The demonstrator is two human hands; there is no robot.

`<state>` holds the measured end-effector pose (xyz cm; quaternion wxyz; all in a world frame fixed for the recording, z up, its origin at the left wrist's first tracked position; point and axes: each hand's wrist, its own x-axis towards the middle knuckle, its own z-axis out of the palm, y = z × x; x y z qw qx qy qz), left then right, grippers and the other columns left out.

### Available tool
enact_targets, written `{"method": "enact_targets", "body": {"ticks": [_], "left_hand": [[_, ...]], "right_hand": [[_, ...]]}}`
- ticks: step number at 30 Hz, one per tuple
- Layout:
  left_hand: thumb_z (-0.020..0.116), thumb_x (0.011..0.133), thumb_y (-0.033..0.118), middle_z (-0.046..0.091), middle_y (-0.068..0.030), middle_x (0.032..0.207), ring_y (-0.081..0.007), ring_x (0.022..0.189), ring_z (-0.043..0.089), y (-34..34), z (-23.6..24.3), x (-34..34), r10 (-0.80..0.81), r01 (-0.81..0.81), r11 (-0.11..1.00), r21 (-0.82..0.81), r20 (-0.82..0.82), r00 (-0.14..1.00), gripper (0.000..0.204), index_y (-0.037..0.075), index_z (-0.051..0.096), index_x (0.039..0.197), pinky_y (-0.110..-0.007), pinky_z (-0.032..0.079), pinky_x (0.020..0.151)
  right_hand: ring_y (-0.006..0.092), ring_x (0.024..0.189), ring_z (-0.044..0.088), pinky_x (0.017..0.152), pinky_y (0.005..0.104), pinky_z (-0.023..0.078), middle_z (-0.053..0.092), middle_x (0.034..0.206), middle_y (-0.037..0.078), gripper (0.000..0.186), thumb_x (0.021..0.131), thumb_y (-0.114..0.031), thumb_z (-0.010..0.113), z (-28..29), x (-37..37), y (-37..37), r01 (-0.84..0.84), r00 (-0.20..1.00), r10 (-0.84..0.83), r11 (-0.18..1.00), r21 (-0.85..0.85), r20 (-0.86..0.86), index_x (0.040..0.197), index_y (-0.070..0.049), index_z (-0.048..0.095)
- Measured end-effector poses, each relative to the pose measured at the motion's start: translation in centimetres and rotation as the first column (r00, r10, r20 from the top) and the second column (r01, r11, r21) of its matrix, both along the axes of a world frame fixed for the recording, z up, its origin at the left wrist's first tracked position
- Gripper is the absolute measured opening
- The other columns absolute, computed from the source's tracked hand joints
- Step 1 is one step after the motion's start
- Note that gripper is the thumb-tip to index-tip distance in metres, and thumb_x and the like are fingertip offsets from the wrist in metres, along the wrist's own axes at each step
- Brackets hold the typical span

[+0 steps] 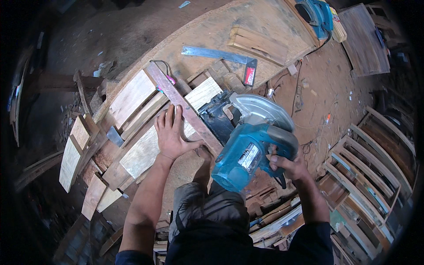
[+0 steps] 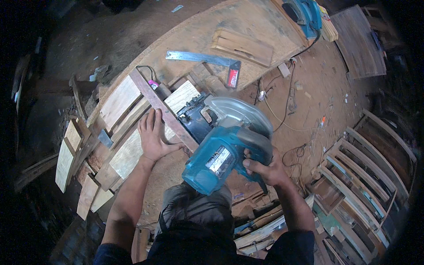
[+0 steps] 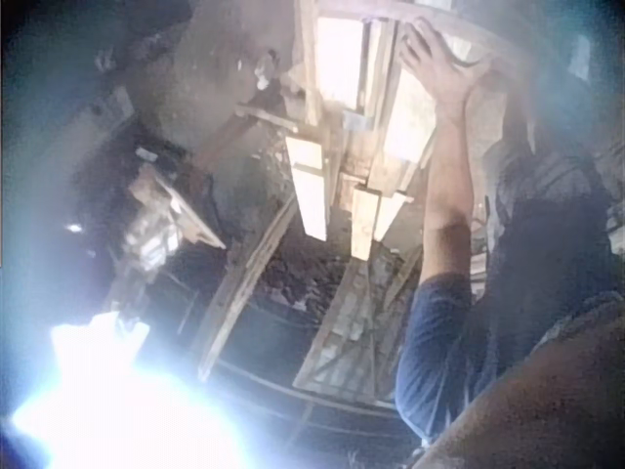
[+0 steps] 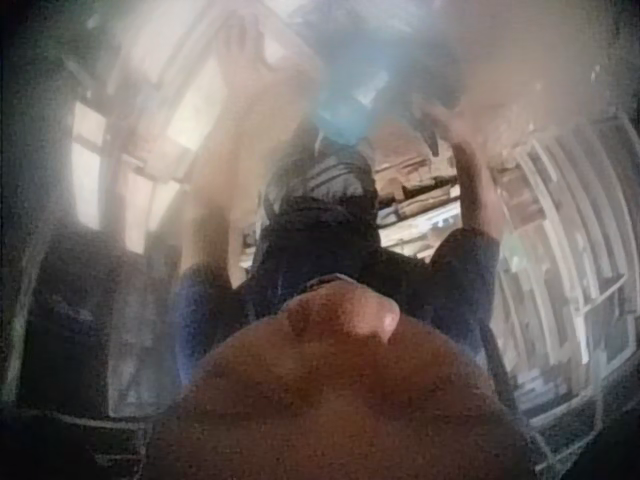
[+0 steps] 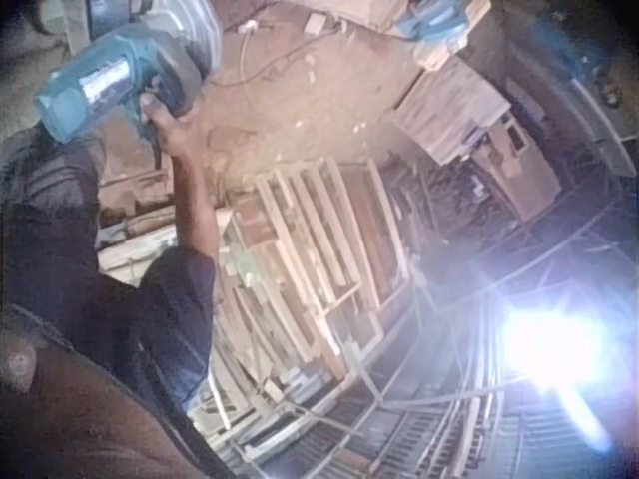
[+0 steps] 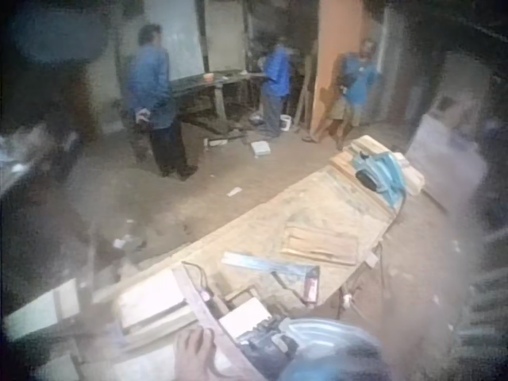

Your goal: The person measures and marks wooden planks using a tape measure and a pencil. They then use a circular saw to cut the planks into smaller pieces, repeating the process for multiple boards.

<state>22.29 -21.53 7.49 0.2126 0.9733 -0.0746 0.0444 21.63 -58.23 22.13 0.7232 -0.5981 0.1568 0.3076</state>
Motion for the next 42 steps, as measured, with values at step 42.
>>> {"method": "enact_targets", "body": {"ticks": [42], "left_hand": [[0.083, 0.052, 0.076, 0.043, -0.0261, 0.150, -0.0457, 0.133, 0.041, 0.03, -0.15, -0.03, -0.037, 0.037, 0.999, -0.004, 0.002, 0.999, 0.134, 0.002, 0.040, 0.155, -0.063, 0.026, 0.113]], "right_hand": [[0.0111, 0.070, 0.062, 0.064, 0.0293, 0.051, 0.064, 0.085, 0.003, 0.026, 0.089, -0.012, 0.078, 0.13, 0.44, 0.21, -0.067, 0.997, 0.068, 0.997, -0.029, 0.039, 0.108, -0.002, 0.063]]}}
